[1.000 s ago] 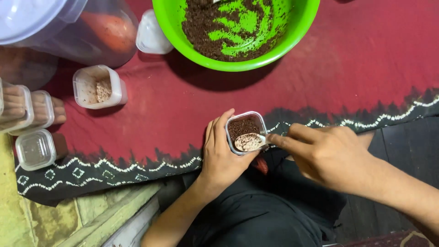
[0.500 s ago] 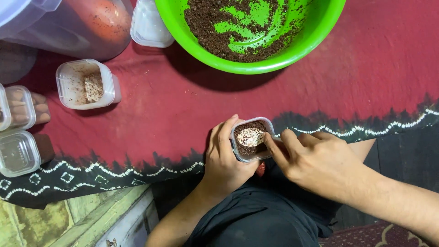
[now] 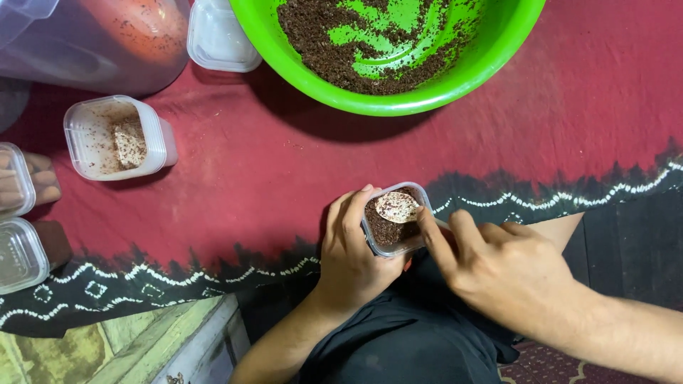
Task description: The person scoops a dark granular substance from a large green bowl into small plastic containers using a spoon. They press the granules down into the containers to pack them tightly.
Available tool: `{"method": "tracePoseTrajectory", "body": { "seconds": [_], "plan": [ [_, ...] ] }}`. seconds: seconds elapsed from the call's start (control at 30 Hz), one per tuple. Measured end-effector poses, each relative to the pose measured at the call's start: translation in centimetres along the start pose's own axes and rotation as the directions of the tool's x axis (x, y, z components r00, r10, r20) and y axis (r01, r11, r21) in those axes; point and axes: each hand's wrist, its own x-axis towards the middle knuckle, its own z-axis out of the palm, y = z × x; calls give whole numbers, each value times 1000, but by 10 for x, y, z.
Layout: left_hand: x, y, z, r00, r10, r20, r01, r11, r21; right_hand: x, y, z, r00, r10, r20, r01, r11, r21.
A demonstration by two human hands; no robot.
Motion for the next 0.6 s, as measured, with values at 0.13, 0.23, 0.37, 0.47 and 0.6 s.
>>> {"method": "tracePoseTrajectory", "body": {
  "seconds": [0.13,0.23,0.37,0.47,0.6],
  "plan": [
    [2,2,-1,999,46,3,-46,998,40,4,-10,-1,1000,-1,21,1,1000,-30],
    [2,3,-1,1000,-14,-4,14,1000,23,3,-7,3,996,-12,85,10,1000,26],
    [1,1,-1,999,-39,-13,39,999,-35,-5,5,2,995,-28,91,19,996,89],
    [-1,1,1,999,-32,-27,32,999,-24,-5,8,-4,998,-40,50,35,994,101],
    [2,3,0,998,-46,-41,46,999,-6,3,1,5,997,-75,20,73,993,97]
  ]
}}
